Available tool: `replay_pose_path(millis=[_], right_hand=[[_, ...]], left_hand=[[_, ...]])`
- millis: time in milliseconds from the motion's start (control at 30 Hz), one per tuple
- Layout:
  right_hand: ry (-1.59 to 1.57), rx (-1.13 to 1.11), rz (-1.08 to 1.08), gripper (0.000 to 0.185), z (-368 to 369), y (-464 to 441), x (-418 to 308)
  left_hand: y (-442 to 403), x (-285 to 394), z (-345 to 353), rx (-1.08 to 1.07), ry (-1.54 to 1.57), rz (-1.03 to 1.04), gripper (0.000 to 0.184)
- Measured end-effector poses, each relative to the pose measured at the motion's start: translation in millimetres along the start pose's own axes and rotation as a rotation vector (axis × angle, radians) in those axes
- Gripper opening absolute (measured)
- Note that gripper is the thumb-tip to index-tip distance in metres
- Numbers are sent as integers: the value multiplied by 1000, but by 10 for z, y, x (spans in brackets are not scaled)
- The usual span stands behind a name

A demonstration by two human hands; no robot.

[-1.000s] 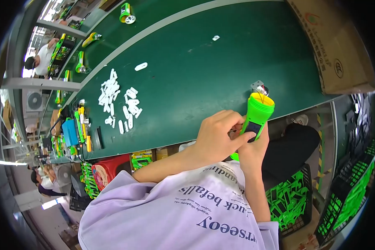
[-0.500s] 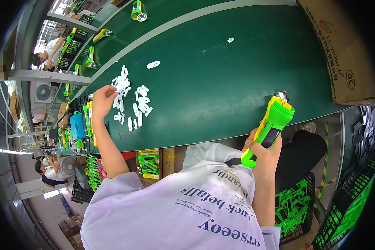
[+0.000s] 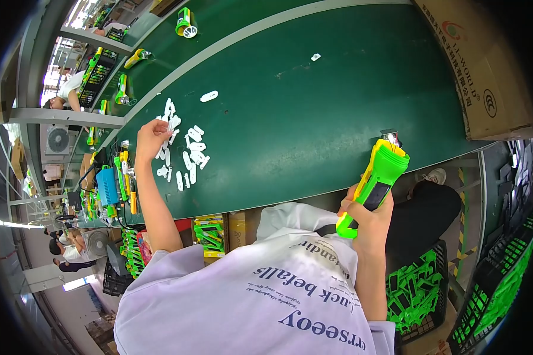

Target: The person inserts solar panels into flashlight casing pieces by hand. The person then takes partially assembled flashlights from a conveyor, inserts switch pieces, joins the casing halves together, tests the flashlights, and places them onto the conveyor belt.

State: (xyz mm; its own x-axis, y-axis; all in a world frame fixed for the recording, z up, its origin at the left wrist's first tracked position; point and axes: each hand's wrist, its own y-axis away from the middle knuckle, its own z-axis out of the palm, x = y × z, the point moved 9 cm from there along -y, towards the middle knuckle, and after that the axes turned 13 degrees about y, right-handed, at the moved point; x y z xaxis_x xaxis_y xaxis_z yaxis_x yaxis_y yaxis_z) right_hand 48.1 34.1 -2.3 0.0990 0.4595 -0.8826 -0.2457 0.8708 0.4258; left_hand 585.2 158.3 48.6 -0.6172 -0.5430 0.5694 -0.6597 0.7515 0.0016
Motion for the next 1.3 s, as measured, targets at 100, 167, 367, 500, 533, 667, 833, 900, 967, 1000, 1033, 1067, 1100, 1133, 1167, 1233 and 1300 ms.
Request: replay_pose_path(millis=[100,167,367,500,533,667,833,900,967,1000,1033,1067,1100,1133,1167,1233,1300], right_hand=[[1,-11,5,52,16,9,-1],[4,-14,6,52,21,11,-7],[-15,-5,2,50,-5,5,15],[-28,-54,4,45,26,16,25],[-26,-73,-9,44,45,21,12],[-1,-105,-75,56,77,33,-2],[-14,-127,-71,52,71,98,-51],[5,-143,-80,45,75,100,-53],[-7,-179,-83,52,46,86,-22],[-22,-206,-84,60,54,93,-12],[-18,-183,-86,59,52,104,-51],[-19,-184,-88,59,49,106,-61],[-10,-181,-80,59,36,108,-58],[0,-175,-72,59,22,113,-52],[-2,-170,-74,59,14,115,-57],[-17,-155,-67,58,1,112,-56],[-33,-160,-89,58,-3,103,-51]], left_hand=[[-93,-212,46,-46,143,-56,31],[-113,-192,41,-78,123,-95,34],[186,794,114,-20,22,153,29],[622,1760,738,-202,233,289,28],[733,1967,903,-244,325,337,28],[1333,2629,1654,-662,1124,155,31],[1747,3131,2098,-855,1350,90,35],[1772,3263,2082,-837,1314,145,38],[1794,3352,2043,-808,1313,210,38],[1802,3389,2001,-789,1308,273,38],[1796,3381,1998,-785,1307,275,38],[1806,3390,2011,-808,1285,298,37],[1822,3407,2023,-834,1261,321,36],[1831,3414,2022,-839,1260,323,36],[1826,3410,2007,-799,1228,337,35],[1833,3412,1988,-762,1197,350,33],[1866,3440,1968,-746,1088,409,36]])
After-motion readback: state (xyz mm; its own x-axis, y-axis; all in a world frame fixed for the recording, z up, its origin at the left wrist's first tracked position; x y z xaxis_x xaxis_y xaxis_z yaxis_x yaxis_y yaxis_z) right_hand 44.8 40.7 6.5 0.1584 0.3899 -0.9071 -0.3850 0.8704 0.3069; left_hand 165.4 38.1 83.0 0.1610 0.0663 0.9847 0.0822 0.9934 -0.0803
